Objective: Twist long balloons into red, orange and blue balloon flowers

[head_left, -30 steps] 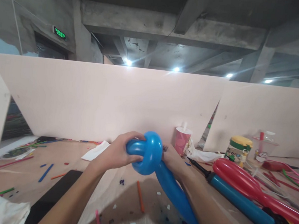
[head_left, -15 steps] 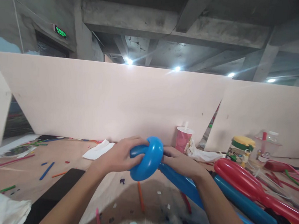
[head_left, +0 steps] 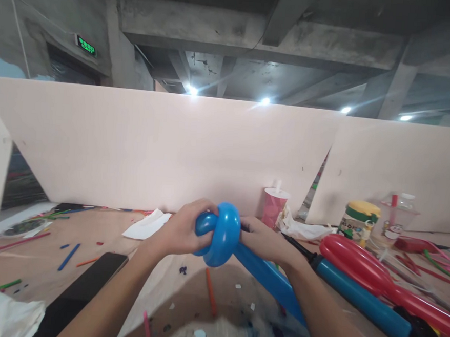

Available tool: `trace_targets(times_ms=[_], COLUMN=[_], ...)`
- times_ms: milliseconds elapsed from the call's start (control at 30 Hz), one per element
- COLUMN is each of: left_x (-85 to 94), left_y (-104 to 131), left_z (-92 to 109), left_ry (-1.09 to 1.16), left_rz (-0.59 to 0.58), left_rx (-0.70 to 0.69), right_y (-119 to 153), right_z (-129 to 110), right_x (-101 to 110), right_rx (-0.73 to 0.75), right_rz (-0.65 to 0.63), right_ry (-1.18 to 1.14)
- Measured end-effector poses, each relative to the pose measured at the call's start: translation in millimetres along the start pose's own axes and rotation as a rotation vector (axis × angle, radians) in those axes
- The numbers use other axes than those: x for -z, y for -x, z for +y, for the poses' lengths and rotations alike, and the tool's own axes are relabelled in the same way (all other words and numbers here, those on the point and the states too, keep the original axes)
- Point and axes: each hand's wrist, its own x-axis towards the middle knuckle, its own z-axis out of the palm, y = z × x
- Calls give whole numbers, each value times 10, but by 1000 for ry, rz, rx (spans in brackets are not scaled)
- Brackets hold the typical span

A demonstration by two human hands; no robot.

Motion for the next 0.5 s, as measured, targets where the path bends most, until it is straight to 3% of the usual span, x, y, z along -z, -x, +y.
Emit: trace_targets(times_ms=[100,233,367,433,500], left_x=[-39,-106,-93,-30,62], left_y=[3,9,-13,-28,-1], left_z=[-47,-58,-123,-136,-79], left_ry=[-7,13,187,337,425], left_rz=[-31,-59,-11,51,221], left_rx=[64,47,41,65,54], right_y=[33,70,50,26,9], right_z=[31,61,-14,-59,-75], right_x=[61,125,135,156,202], right_rx=[12,-10,-102,-116,-130], right_rz=[-20,-60,43,148,256], right_ry=[20,30,148,205,258])
